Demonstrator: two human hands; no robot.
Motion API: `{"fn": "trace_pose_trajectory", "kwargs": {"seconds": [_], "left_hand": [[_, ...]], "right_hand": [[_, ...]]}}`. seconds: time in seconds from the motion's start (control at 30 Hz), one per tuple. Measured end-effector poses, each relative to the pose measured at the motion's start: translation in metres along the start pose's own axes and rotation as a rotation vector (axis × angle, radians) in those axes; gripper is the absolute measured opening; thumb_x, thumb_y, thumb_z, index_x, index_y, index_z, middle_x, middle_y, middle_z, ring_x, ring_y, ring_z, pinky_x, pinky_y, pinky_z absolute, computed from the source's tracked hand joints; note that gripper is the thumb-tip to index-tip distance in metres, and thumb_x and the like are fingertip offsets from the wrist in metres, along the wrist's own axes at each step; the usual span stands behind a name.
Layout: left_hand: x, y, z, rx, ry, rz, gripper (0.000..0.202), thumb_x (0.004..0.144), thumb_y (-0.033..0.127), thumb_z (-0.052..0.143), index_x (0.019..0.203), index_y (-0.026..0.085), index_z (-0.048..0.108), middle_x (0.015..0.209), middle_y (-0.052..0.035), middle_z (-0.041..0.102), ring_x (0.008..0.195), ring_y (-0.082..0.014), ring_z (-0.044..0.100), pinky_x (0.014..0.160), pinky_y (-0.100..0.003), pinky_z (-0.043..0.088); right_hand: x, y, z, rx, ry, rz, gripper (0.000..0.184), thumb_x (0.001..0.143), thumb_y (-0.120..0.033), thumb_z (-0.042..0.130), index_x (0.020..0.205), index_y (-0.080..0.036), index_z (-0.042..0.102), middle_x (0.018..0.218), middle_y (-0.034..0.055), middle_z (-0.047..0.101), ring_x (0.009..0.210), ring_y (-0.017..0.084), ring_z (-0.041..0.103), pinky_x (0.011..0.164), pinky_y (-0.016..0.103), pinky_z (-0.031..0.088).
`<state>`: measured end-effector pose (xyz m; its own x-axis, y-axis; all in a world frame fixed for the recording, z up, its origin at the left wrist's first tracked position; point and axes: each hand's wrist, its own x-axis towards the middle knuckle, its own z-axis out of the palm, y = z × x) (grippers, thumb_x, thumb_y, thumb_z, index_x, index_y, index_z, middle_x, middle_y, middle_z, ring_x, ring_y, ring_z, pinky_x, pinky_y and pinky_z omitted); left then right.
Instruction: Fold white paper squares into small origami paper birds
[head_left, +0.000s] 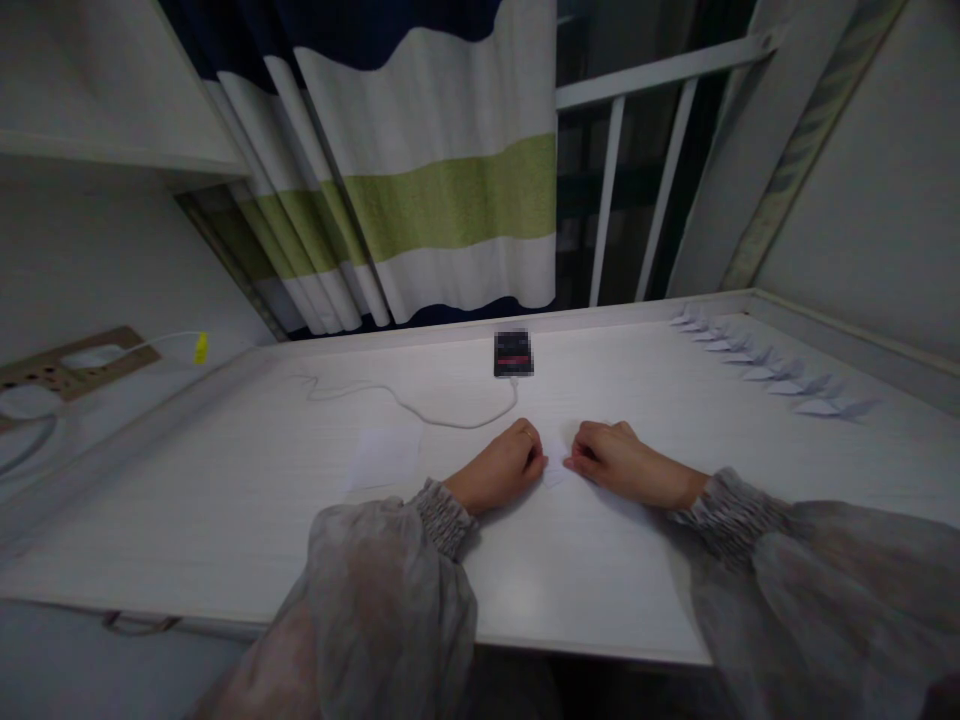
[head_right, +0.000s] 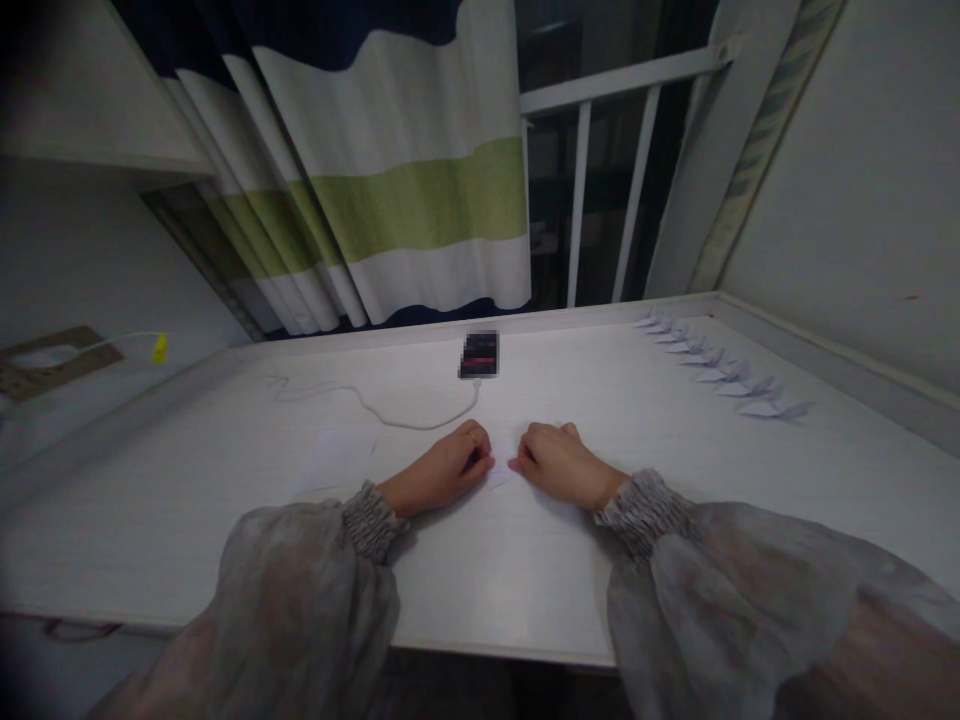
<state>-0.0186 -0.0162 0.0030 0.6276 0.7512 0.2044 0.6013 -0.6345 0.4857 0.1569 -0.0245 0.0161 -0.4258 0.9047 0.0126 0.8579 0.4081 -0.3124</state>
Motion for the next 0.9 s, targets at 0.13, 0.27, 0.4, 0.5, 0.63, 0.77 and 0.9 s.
{"fn": "trace_pose_trajectory", "kwargs": {"seconds": [0.13, 0.27, 0.4, 0.5, 0.63, 0.77, 0.9], "left_hand": [[-0.0014, 0.0002, 0.0003, -0.014, -0.002, 0.001, 0.003, 0.077, 0.017, 0.041, 0.074, 0.016, 0.043, 0.081, -0.0044, 0.046, 0.073, -0.0132, 0.044, 0.071, -0.028, 0.040], [-0.0020, 0.0009, 0.0010, 0.010, -0.005, -0.011, 0.004, 0.078, 0.016, 0.040, 0.074, 0.016, 0.041, 0.081, -0.0049, 0.045, 0.074, -0.0137, 0.044, 0.072, -0.028, 0.040], [-0.0017, 0.0016, 0.0019, 0.031, 0.000, 0.009, 0.004, 0.078, 0.014, 0.040, 0.074, 0.016, 0.040, 0.081, -0.0050, 0.045, 0.075, -0.0138, 0.043, 0.072, -0.029, 0.040], [-0.0014, 0.0021, 0.0026, 0.050, 0.000, 0.011, 0.006, 0.078, 0.014, 0.039, 0.073, 0.017, 0.039, 0.080, -0.0048, 0.045, 0.075, -0.0142, 0.043, 0.072, -0.030, 0.041], [-0.0011, 0.0030, 0.0041, 0.074, 0.004, 0.035, 0.006, 0.079, 0.013, 0.037, 0.074, 0.016, 0.038, 0.080, -0.0055, 0.045, 0.076, -0.0146, 0.042, 0.072, -0.030, 0.041], [-0.0008, 0.0031, 0.0057, 0.083, 0.022, 0.036, 0.007, 0.079, 0.012, 0.036, 0.073, 0.017, 0.037, 0.079, -0.0053, 0.045, 0.075, -0.0145, 0.042, 0.072, -0.029, 0.040], [-0.0011, 0.0020, 0.0058, 0.083, 0.024, 0.034, 0.006, 0.079, 0.013, 0.037, 0.074, 0.016, 0.038, 0.080, -0.0053, 0.045, 0.074, -0.0144, 0.042, 0.072, -0.029, 0.040]], "right_hand": [[-0.0008, -0.0014, -0.0009, 0.004, -0.016, 0.003, 0.020, 0.080, -0.028, 0.047, 0.068, -0.015, 0.056, 0.075, 0.0072, 0.060, 0.068, 0.017, 0.054, 0.066, 0.030, 0.034], [-0.0009, -0.0011, -0.0003, -0.010, -0.016, 0.002, 0.020, 0.080, -0.027, 0.046, 0.069, -0.015, 0.057, 0.075, 0.0076, 0.060, 0.068, 0.017, 0.054, 0.065, 0.030, 0.034], [-0.0002, 0.0001, 0.0002, -0.045, -0.022, -0.024, 0.022, 0.081, -0.028, 0.044, 0.069, -0.015, 0.057, 0.076, 0.0079, 0.060, 0.070, 0.017, 0.054, 0.067, 0.030, 0.035], [-0.0005, -0.0004, -0.0002, -0.090, -0.030, -0.045, 0.024, 0.083, -0.028, 0.042, 0.073, -0.013, 0.058, 0.079, 0.0090, 0.060, 0.072, 0.018, 0.055, 0.068, 0.031, 0.035], [-0.0014, -0.0026, -0.0015, -0.142, -0.039, -0.053, 0.026, 0.084, -0.028, 0.040, 0.076, -0.011, 0.058, 0.084, 0.0111, 0.061, 0.078, 0.021, 0.055, 0.070, 0.033, 0.036], [-0.0017, -0.0050, -0.0033, -0.165, -0.058, -0.027, 0.026, 0.084, -0.028, 0.040, 0.078, -0.011, 0.059, 0.086, 0.0122, 0.061, 0.079, 0.021, 0.056, 0.071, 0.033, 0.036], [-0.0019, -0.0061, -0.0042, -0.174, -0.059, -0.003, 0.026, 0.083, -0.028, 0.040, 0.078, -0.011, 0.060, 0.085, 0.0121, 0.061, 0.078, 0.022, 0.056, 0.069, 0.032, 0.036]]}}
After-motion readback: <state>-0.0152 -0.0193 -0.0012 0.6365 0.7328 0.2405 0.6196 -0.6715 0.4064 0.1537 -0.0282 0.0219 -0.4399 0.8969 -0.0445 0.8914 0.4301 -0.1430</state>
